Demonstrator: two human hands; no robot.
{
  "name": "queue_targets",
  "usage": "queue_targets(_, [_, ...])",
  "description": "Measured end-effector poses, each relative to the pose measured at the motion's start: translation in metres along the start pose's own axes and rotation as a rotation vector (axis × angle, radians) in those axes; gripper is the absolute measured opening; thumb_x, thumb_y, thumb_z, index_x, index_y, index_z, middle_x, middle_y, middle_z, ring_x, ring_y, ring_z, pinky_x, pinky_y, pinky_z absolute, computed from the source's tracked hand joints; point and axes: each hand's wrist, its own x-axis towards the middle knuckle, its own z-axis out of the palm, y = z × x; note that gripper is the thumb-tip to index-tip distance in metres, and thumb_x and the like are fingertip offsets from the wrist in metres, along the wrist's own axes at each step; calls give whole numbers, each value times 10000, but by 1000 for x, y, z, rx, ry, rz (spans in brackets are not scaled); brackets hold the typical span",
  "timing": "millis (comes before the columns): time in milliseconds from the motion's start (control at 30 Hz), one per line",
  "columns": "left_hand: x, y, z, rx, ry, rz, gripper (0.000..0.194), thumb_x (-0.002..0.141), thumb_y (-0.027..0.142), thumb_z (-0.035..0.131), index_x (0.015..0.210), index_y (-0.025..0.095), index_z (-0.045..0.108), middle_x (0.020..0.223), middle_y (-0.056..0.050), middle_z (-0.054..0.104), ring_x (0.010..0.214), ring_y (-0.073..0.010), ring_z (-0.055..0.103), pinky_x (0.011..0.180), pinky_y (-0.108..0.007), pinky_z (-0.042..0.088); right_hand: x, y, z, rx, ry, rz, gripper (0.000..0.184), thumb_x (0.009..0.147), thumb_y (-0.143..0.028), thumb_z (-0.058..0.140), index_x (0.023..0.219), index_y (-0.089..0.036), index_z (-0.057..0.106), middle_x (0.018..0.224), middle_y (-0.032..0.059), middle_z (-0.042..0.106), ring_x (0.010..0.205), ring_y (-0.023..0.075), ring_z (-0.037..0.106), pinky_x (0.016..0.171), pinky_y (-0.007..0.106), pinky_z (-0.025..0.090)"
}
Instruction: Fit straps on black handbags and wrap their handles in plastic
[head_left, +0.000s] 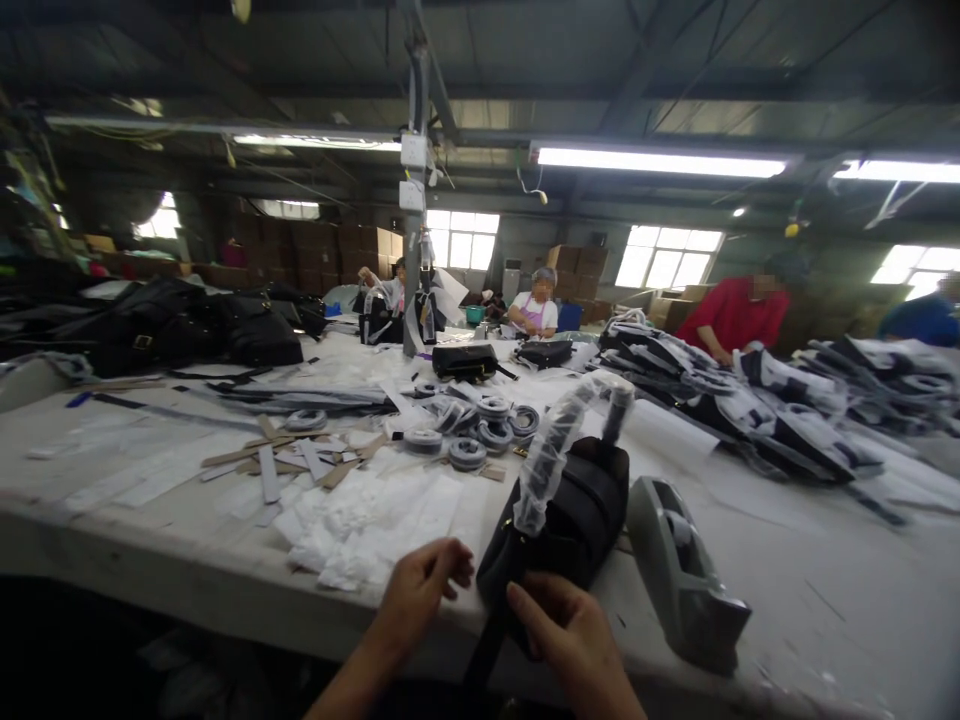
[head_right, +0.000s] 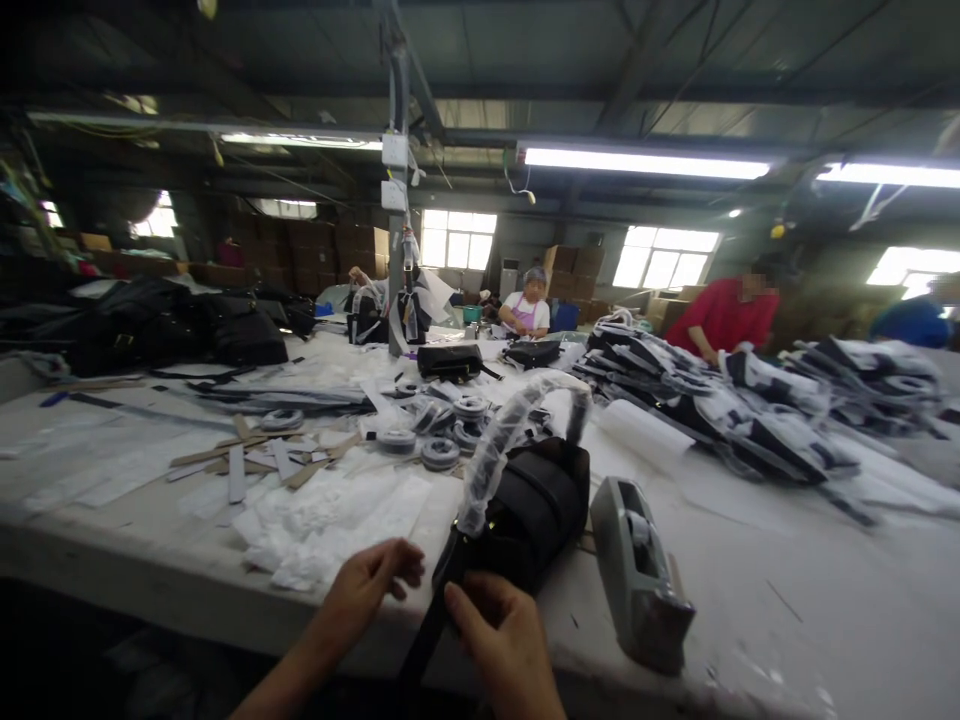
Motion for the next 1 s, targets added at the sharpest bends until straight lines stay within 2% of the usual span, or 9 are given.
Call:
queue_targets(67, [32, -8, -12, 167, 145, -31, 320, 930, 422, 468, 997, 168, 651, 956, -92, 727, 868, -226, 682, 767, -302, 498, -5, 2, 0, 10, 55, -5, 459, 660, -595, 771, 789, -154, 775, 599, 31, 661, 472, 135, 497, 439, 240, 375])
queue_targets(133, [62, -17, -19, 286, 221, -70, 271, 866, 348, 587, 1062, 164, 617, 1033, -109, 697, 938, -247, 656, 838, -332, 460, -8, 4, -1, 6, 66, 6, 466, 661, -598, 766, 813, -157, 782, 638, 44, 691, 474, 140, 509, 456, 253, 401])
queue_targets(300, [99, -36, -19, 447, 223, -180, 355, 732, 267, 752, 1048, 191, 609, 820, -31, 697, 836, -235, 660, 731, -294, 443, -10, 8, -4, -3, 43, 37, 493, 655, -614, 755, 836, -156, 786, 692, 69, 727, 482, 160, 541, 462, 271, 423])
queue_targets(400, [103, -44, -20, 448, 203, -201, 293, 794, 288, 722, 1046, 182, 616, 771, 3, 686, 764, -192, 656, 726, -301, 469, -11, 11, -5, -2, 88, 31, 479, 658, -598, 754, 822, -149, 784, 674, 67, 726, 467, 159, 548, 453, 266, 422])
queue_targets(500, [105, -47, -25, 398, 175, -159, 215, 888, 349, 650, 965, 148, 654, 866, -21, 699, 824, -187, 664, 805, -377, 512, -10, 14, -5, 0, 88, 35, 482, 659, -582, 758, 832, -133, 780, 667, 68, 723, 454, 154, 547, 452, 264, 421])
queue_targets(633, [107, -42, -36, 278, 193, -56, 229, 920, 362, 618, 927, 140, 675, 959, -42, 716, 932, -202, 674, 888, -429, 517, -8, 12, -6, 15, 65, 17, 498, 669, -597, 749, 842, -131, 780, 664, 63, 715, 458, 156, 545, 457, 268, 416])
queue_targets(767, [101, -24, -43, 137, 278, 6, 277, 915, 401, 573, 938, 140, 663, 1006, -75, 732, 939, -230, 699, 830, -371, 551, -8, 1, -6, 16, -7, 3, 494, 691, -607, 734, 851, -142, 782, 643, 45, 694, 488, 159, 557, 487, 262, 429])
queue_targets(900, [65, 2, -42, 21, 277, 86, 324, 882, 469, 540, 973, 170, 628, 1100, -89, 721, 856, -229, 726, 659, -292, 573, -9, -9, -4, 30, -49, -3, 508, 707, -636, 707, 816, -143, 761, 583, 24, 659, 439, 136, 531, 472, 246, 396])
queue_targets(1000, [23, 16, -34, -19, 256, 125, 250, 856, 434, 603, 969, 211, 627, 1199, -73, 693, 819, -199, 727, 666, -275, 567, -9, -6, 2, 70, -70, 17, 543, 729, -652, 687, 870, -129, 731, 534, 15, 637, 409, 130, 519, 432, 230, 353])
